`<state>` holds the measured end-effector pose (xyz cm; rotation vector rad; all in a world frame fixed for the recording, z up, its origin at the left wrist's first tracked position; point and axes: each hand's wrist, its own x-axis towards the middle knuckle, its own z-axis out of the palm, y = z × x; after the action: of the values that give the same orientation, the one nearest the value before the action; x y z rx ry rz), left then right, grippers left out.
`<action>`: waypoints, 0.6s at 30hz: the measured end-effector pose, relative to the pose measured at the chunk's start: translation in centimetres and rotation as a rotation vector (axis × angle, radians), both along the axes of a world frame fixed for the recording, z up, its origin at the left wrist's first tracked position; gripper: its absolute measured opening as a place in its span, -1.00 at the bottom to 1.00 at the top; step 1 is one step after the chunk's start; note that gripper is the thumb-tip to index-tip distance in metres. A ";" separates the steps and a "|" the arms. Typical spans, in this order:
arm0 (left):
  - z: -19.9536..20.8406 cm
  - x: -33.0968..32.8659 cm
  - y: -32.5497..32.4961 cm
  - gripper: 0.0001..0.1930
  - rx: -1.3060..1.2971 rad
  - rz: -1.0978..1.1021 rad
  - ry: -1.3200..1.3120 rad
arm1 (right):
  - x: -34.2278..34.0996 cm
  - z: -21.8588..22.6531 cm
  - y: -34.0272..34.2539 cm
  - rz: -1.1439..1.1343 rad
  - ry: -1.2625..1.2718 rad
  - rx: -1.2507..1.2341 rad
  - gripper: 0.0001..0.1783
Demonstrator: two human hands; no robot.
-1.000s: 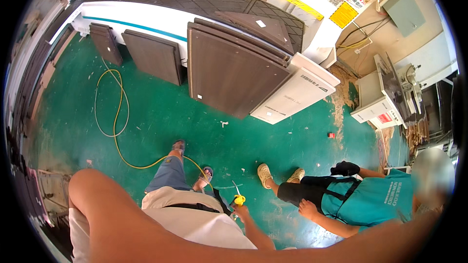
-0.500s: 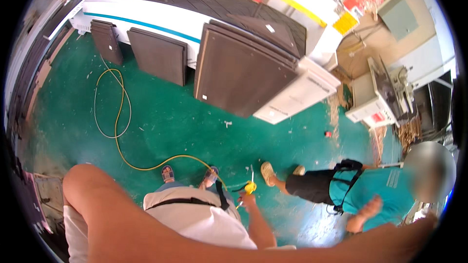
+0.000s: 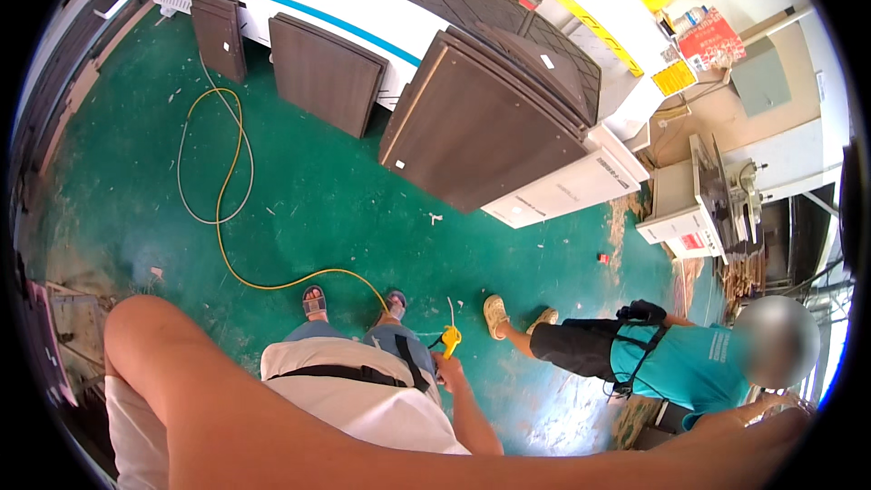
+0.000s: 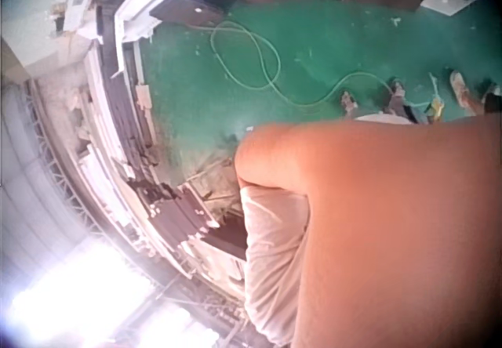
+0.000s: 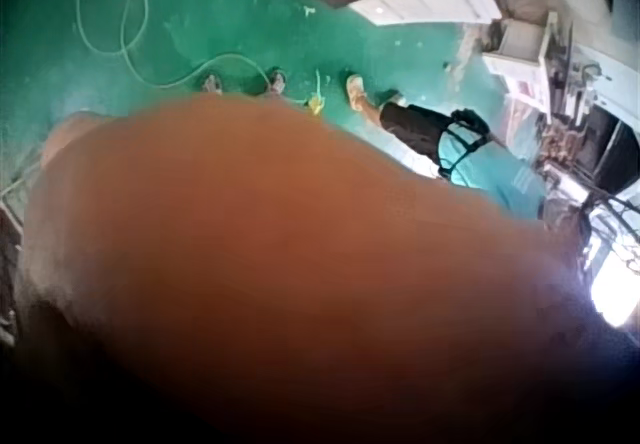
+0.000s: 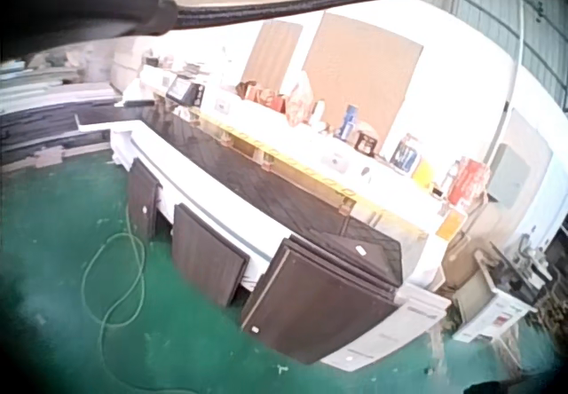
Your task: The person cleans a large white panel using a yellow air blower and a small brush. They wipe the surface and edges of the panel, then place it on a stack of other panels. The person also briefly handles a small wooden block and a pencil from a nearby container.
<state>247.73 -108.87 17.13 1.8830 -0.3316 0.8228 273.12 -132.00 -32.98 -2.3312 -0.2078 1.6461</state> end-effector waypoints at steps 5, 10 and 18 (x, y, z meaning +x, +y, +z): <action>0.4 1.8 -0.3 -0.89 -0.002 0.005 -0.001 | 4.0 -0.9 0.7 -0.404 0.405 0.049 -0.59; 1.4 5.7 -0.4 -0.88 -0.009 0.015 0.021 | 6.3 -1.2 1.0 -0.553 0.607 0.153 -0.61; 1.8 13.7 0.1 -0.87 -0.009 -0.015 0.040 | 13.0 -1.8 3.0 -0.837 0.815 0.379 -0.63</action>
<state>261.40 -108.74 18.91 1.8837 -0.3161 0.7747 286.11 -128.98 -34.81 -1.0720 0.5063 1.7018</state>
